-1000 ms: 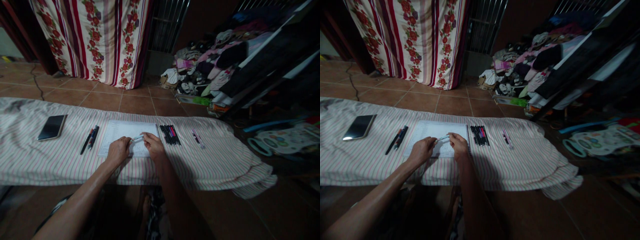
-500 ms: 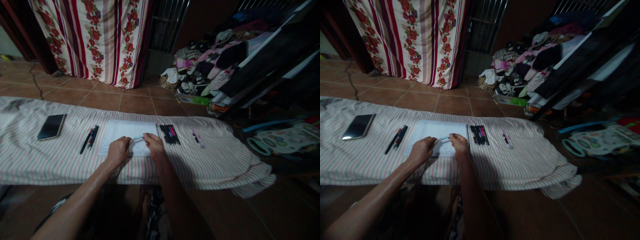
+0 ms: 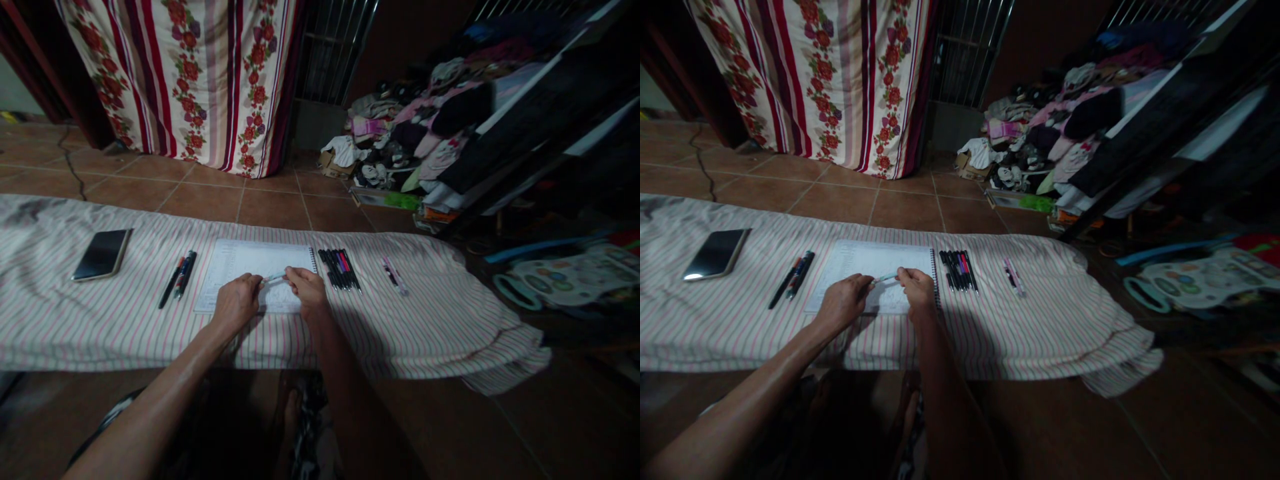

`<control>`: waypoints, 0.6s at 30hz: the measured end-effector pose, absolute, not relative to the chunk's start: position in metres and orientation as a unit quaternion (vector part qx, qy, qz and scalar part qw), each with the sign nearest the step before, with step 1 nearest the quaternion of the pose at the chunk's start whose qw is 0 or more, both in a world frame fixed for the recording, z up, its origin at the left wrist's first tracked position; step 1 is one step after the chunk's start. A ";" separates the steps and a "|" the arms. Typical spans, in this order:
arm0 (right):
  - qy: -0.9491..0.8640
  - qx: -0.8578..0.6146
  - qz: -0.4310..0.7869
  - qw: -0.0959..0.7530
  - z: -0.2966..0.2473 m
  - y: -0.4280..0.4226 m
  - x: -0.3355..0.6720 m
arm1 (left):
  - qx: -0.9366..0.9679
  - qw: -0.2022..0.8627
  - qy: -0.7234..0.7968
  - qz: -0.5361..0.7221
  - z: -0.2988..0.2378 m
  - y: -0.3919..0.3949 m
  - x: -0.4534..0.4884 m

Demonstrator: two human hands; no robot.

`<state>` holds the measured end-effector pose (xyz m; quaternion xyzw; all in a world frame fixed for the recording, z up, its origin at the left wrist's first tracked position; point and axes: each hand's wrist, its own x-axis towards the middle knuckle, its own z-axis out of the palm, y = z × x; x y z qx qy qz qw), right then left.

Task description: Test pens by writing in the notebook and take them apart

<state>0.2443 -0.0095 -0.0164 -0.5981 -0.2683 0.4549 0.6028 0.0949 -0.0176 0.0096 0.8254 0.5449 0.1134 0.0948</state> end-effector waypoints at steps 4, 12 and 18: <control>-0.239 -0.551 0.494 0.629 -0.010 -0.011 0.243 | 0.823 0.104 0.545 0.123 0.009 -0.017 0.095; -0.201 -0.566 0.530 0.598 -0.007 -0.013 0.241 | 0.824 0.089 0.547 0.119 0.010 -0.018 0.095; -0.240 -0.593 0.486 0.596 -0.014 -0.011 0.244 | 0.825 0.082 0.548 0.108 0.011 -0.018 0.094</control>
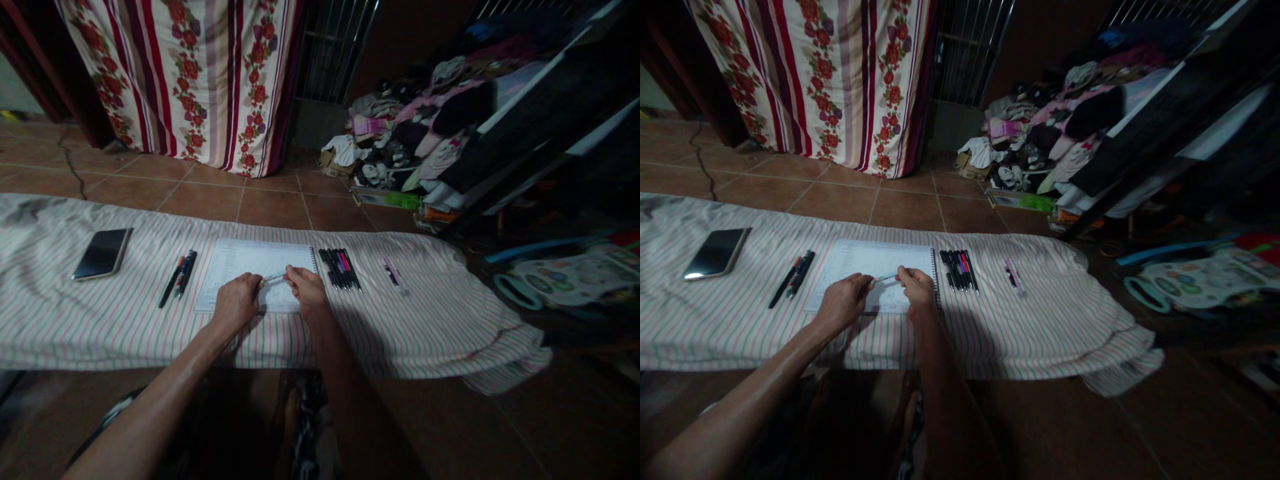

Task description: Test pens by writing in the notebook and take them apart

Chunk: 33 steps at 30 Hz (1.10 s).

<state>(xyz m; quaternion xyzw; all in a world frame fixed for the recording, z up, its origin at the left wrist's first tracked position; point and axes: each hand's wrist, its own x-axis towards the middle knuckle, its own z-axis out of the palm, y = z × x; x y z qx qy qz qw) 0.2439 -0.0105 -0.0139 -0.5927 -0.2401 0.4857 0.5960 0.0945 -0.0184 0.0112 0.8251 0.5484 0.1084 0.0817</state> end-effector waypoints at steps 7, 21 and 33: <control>-0.229 -0.568 0.512 0.602 -0.009 -0.012 0.244 | 0.823 0.071 0.553 0.114 0.012 -0.018 0.093; -0.245 -0.565 0.502 0.607 -0.011 -0.012 0.244 | 0.827 0.071 0.547 0.112 0.009 -0.017 0.094; -0.307 -0.622 0.448 0.564 -0.015 -0.012 0.246 | 0.827 0.070 0.547 0.112 0.010 -0.018 0.094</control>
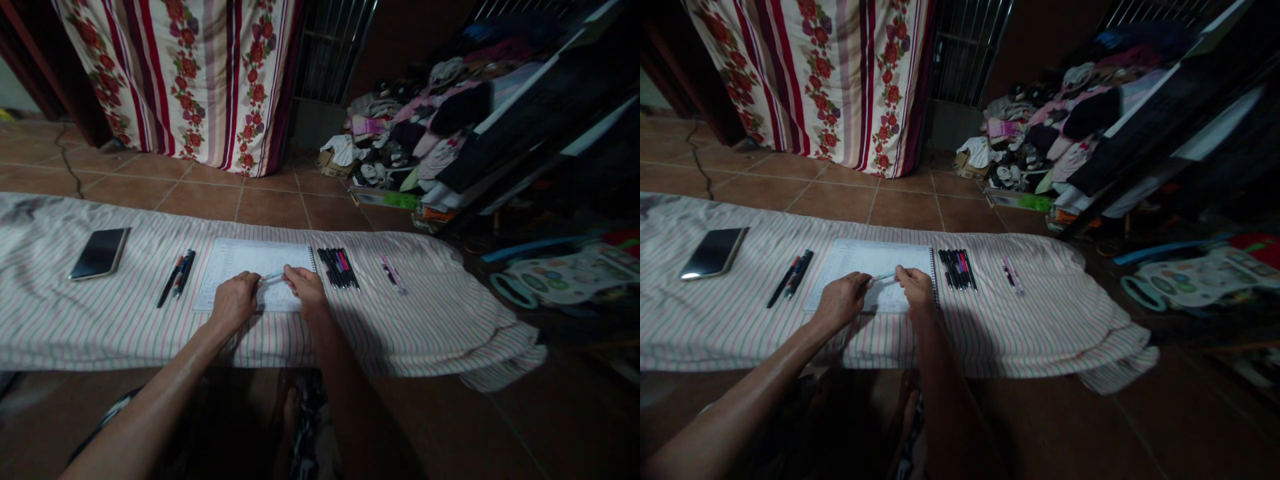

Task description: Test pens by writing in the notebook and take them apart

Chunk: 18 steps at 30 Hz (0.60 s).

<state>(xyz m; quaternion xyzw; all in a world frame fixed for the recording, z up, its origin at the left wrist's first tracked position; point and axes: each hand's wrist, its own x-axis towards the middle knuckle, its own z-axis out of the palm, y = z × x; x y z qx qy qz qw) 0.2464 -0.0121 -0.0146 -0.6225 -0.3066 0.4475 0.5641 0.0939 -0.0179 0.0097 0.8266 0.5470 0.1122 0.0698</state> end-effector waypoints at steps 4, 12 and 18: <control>-0.278 -0.590 0.477 0.588 -0.013 -0.012 0.246 | 0.827 0.074 0.547 0.110 0.010 -0.018 0.094; -0.244 -0.619 0.523 0.532 -0.002 -0.015 0.248 | 0.821 0.073 0.557 0.099 0.011 -0.018 0.095; -0.291 -0.610 0.463 0.574 -0.013 -0.012 0.249 | 0.827 0.077 0.548 0.100 0.012 -0.019 0.095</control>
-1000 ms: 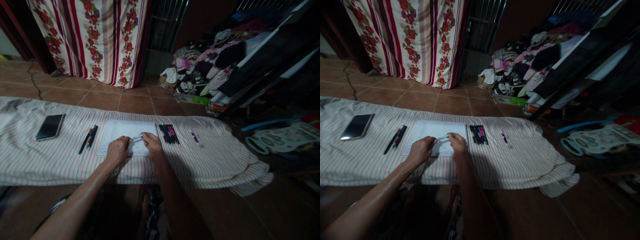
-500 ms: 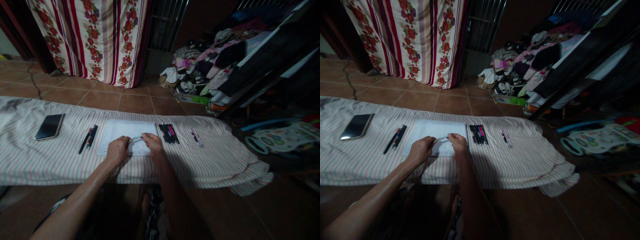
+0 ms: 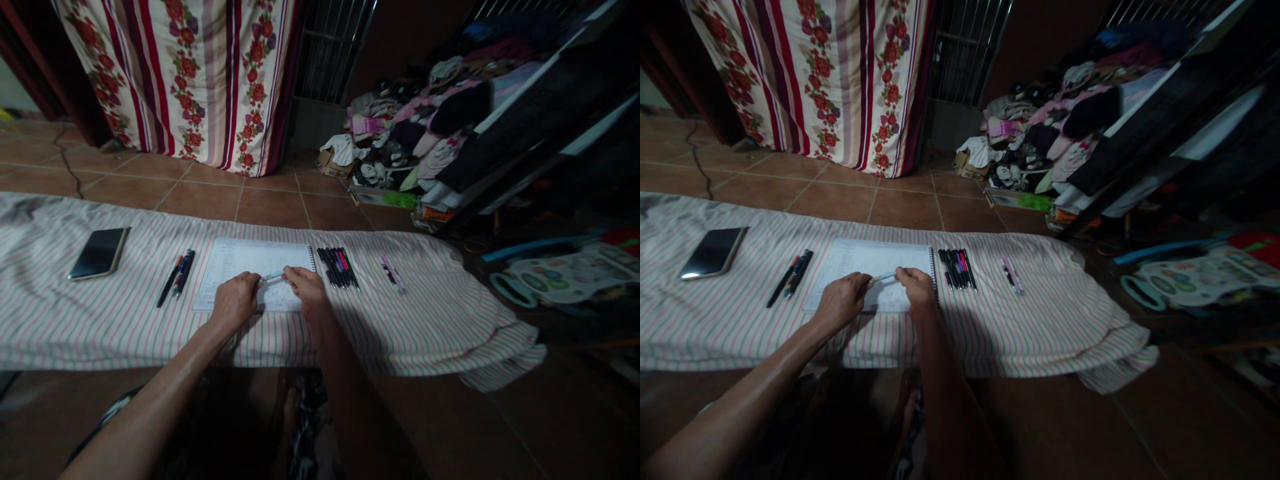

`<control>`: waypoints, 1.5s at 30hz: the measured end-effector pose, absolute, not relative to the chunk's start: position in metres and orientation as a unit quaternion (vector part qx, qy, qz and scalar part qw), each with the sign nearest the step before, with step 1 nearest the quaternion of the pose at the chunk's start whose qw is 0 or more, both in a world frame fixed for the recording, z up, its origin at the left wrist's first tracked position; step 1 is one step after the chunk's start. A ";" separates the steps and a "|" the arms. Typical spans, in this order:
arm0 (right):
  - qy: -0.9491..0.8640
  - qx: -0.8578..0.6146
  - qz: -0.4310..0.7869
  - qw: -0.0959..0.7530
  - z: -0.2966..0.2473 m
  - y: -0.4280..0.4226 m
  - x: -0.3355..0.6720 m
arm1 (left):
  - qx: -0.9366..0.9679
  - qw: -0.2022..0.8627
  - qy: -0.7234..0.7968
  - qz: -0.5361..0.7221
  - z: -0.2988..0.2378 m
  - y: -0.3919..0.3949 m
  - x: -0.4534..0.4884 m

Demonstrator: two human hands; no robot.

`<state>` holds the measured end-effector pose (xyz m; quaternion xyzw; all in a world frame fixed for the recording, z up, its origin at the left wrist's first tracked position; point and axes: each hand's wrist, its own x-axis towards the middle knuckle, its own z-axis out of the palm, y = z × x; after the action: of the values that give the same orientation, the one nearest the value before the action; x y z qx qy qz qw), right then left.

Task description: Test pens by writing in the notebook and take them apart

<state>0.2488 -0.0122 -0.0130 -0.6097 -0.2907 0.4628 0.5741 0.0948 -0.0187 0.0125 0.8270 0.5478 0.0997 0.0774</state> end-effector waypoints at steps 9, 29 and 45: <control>-0.187 -0.562 0.586 0.553 0.001 -0.014 0.247 | 0.824 0.078 0.551 0.102 0.011 -0.018 0.095; -0.183 -0.552 0.548 0.601 -0.001 -0.014 0.250 | 0.818 0.085 0.561 0.090 0.012 -0.018 0.095; -0.137 -0.540 0.555 0.617 -0.004 -0.012 0.251 | 0.819 0.083 0.562 0.086 0.011 -0.018 0.094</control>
<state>0.2509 -0.0119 -0.0037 -0.5401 -0.1371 0.5555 0.6172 0.0944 -0.0178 0.0109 0.8185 0.5619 0.0864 0.0829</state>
